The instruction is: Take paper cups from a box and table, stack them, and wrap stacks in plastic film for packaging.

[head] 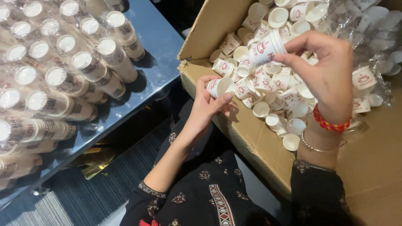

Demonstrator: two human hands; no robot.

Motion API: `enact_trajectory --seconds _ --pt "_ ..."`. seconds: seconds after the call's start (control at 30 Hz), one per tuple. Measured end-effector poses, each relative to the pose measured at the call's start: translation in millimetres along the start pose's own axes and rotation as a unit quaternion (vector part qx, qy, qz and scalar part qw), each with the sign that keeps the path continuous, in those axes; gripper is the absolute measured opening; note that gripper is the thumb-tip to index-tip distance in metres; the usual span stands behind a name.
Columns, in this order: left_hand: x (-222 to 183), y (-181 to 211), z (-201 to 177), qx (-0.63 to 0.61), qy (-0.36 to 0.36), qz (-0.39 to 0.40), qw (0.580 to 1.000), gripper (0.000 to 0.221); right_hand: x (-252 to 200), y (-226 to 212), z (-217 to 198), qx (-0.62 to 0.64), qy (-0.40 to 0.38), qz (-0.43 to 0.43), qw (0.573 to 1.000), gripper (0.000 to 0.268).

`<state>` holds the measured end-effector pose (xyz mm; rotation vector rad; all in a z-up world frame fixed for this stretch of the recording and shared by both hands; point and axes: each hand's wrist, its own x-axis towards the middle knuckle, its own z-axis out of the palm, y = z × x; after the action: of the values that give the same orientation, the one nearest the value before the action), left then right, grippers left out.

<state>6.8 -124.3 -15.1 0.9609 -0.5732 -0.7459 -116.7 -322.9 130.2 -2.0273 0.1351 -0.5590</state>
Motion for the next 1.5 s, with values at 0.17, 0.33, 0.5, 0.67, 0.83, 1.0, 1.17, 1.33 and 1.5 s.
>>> enact_trajectory --seconds 0.17,0.33,0.5,0.67,0.83,1.0,1.17,1.33,1.5 --pt "0.9 -6.1 -2.5 -0.133 -0.015 -0.028 0.991 0.051 -9.0 -23.6 26.9 -0.144 -0.021 -0.006 0.989 0.009" --pt "-0.8 6.2 1.9 -0.158 -0.013 -0.049 0.986 0.05 -6.1 -14.2 44.4 -0.15 -0.117 -0.057 0.98 0.01" --pt "-3.6 2.0 3.1 -0.136 -0.021 0.0 0.99 0.055 -4.6 -22.7 51.8 -0.21 -0.156 0.015 0.965 0.016" --pt "-2.8 1.0 3.8 -0.183 -0.022 0.002 0.983 0.052 -9.1 -13.2 58.8 -0.223 -0.095 -0.019 0.97 0.015" --pt "-3.2 -5.4 -0.9 -0.173 -0.009 0.002 0.985 0.047 -6.0 -16.8 53.7 -0.201 -0.148 -0.009 0.968 0.017" --pt "-6.4 -6.5 2.1 -0.174 -0.008 0.005 0.985 0.042 -5.2 -19.7 52.6 -0.181 -0.164 0.05 0.968 0.024" --pt "-6.4 6.5 8.8 -0.164 -0.009 0.038 0.986 0.06 -5.8 -8.7 54.3 -0.204 -0.144 0.017 0.968 0.019" --pt "-8.5 6.8 6.9 -0.129 -0.003 0.026 0.991 0.059 -5.6 -11.2 51.4 -0.174 -0.18 0.009 0.968 0.019" --pt "-9.9 1.0 4.2 -0.118 -0.001 0.021 0.993 0.052 -7.0 -8.2 47.0 -0.14 -0.207 -0.016 0.968 0.025"
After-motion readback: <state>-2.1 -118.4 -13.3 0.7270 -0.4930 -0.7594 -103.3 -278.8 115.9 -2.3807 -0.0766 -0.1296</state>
